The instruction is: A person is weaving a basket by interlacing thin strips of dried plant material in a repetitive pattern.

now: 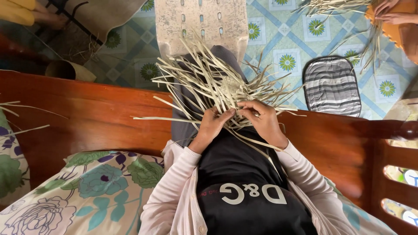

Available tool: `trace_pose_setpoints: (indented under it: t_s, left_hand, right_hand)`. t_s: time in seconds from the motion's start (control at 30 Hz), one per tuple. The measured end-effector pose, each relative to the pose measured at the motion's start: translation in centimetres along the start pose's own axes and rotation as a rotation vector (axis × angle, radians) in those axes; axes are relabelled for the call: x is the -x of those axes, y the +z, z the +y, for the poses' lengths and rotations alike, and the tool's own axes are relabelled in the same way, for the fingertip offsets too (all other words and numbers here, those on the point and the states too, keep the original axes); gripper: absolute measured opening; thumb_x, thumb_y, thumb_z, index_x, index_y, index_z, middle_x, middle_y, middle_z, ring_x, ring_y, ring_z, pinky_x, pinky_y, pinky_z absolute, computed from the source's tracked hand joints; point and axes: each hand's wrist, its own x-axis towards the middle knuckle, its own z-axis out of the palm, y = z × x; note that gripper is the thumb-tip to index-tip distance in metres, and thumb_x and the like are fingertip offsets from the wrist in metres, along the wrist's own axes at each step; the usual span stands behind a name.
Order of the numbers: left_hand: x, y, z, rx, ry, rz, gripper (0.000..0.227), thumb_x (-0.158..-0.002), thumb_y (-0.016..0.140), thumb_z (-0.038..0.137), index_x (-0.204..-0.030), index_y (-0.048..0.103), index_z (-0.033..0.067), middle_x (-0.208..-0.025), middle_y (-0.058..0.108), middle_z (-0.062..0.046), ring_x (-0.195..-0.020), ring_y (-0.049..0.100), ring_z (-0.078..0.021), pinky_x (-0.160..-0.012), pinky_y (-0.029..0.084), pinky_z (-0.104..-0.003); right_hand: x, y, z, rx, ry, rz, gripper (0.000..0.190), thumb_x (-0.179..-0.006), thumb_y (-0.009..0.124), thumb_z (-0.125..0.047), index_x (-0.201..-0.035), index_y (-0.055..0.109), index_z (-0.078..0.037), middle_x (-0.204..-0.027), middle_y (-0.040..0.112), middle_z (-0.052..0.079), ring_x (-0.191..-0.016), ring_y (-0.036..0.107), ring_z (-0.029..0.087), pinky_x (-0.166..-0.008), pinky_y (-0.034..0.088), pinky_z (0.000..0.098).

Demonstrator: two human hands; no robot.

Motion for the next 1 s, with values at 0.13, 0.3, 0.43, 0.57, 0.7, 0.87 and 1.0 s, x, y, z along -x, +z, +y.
trace_pose_setpoints:
  t_s: [0.13,0.3,0.43,0.57,0.7,0.87,1.0]
  left_hand:
    - [-0.1,-0.4,-0.7,-0.039,0.108,-0.018,0.047,-0.102,0.073,0.041,-0.071,0.057,0.0105,-0.050,0.036,0.000,-0.047,0.021,-0.0045,-0.047,0.026,-0.032]
    - [0.0,0.1,-0.6,-0.037,0.056,-0.010,0.047,-0.099,0.076,0.039,-0.065,0.054,0.0143,-0.048,0.035,0.002,-0.043,0.023,-0.0042,-0.044,0.028,-0.027]
    - [0.8,0.4,1.3,-0.042,0.001,-0.001,0.040,-0.099,0.068,0.023,-0.065,0.052,0.0126,-0.049,0.033,0.001,-0.044,0.020,-0.0061,-0.045,0.027,-0.030]
    - [-0.2,-0.2,-0.9,-0.018,0.047,-0.024,0.043,-0.099,0.074,0.031,-0.064,0.059,0.0114,-0.045,0.039,0.001,-0.040,0.021,-0.0033,-0.042,0.028,-0.026]
    - [0.8,0.8,3.8,0.010,0.097,-0.037,0.045,-0.101,0.072,0.020,-0.061,0.052,0.0122,-0.044,0.038,0.000,-0.044,0.022,-0.0043,-0.045,0.026,-0.028]
    - [-1.9,-0.4,-5.3,0.046,0.188,-0.065,0.057,-0.098,0.077,0.024,-0.057,0.038,0.0150,-0.048,0.033,0.007,-0.055,0.025,-0.0017,-0.049,0.022,-0.024]
    - [-1.1,0.3,-0.8,-0.167,0.041,0.000,0.048,-0.096,0.075,0.047,-0.072,0.062,0.0073,-0.060,0.056,-0.008,-0.053,0.041,-0.0149,-0.057,0.037,-0.036]
  right_hand:
    - [-0.2,0.0,-0.2,0.048,-0.064,-0.052,0.020,-0.103,0.066,-0.005,-0.122,0.070,-0.004,-0.090,0.067,0.014,-0.092,0.071,0.033,-0.074,0.061,0.0475]
    - [0.1,0.0,0.7,0.056,-0.097,-0.073,0.015,-0.099,0.070,-0.005,-0.114,0.069,-0.003,-0.086,0.064,0.010,-0.090,0.071,0.028,-0.073,0.061,0.0443]
    - [0.2,0.8,2.5,0.207,-0.150,-0.069,0.021,-0.093,0.080,-0.019,-0.093,0.063,-0.007,-0.079,0.058,0.005,-0.079,0.070,0.023,-0.065,0.059,0.0396]
    - [0.0,0.6,0.6,0.357,-0.195,-0.067,0.019,-0.100,0.072,-0.018,-0.093,0.058,-0.007,-0.082,0.053,0.005,-0.079,0.069,0.026,-0.065,0.059,0.0411]
    - [0.3,1.5,1.2,0.519,-0.203,-0.012,0.021,-0.092,0.079,-0.034,-0.091,0.063,-0.019,-0.085,0.056,-0.004,-0.081,0.071,0.017,-0.071,0.060,0.0320]
    - [0.5,6.8,-1.2,0.531,-0.203,-0.002,0.012,-0.092,0.074,-0.039,-0.090,0.067,-0.030,-0.082,0.057,-0.009,-0.073,0.072,0.019,-0.063,0.059,0.0340]
    - [1.6,10.6,-5.9,0.412,-0.382,-0.217,0.013,-0.098,0.068,-0.034,-0.090,0.066,-0.024,-0.084,0.057,-0.005,-0.067,0.071,0.021,-0.059,0.057,0.0321]
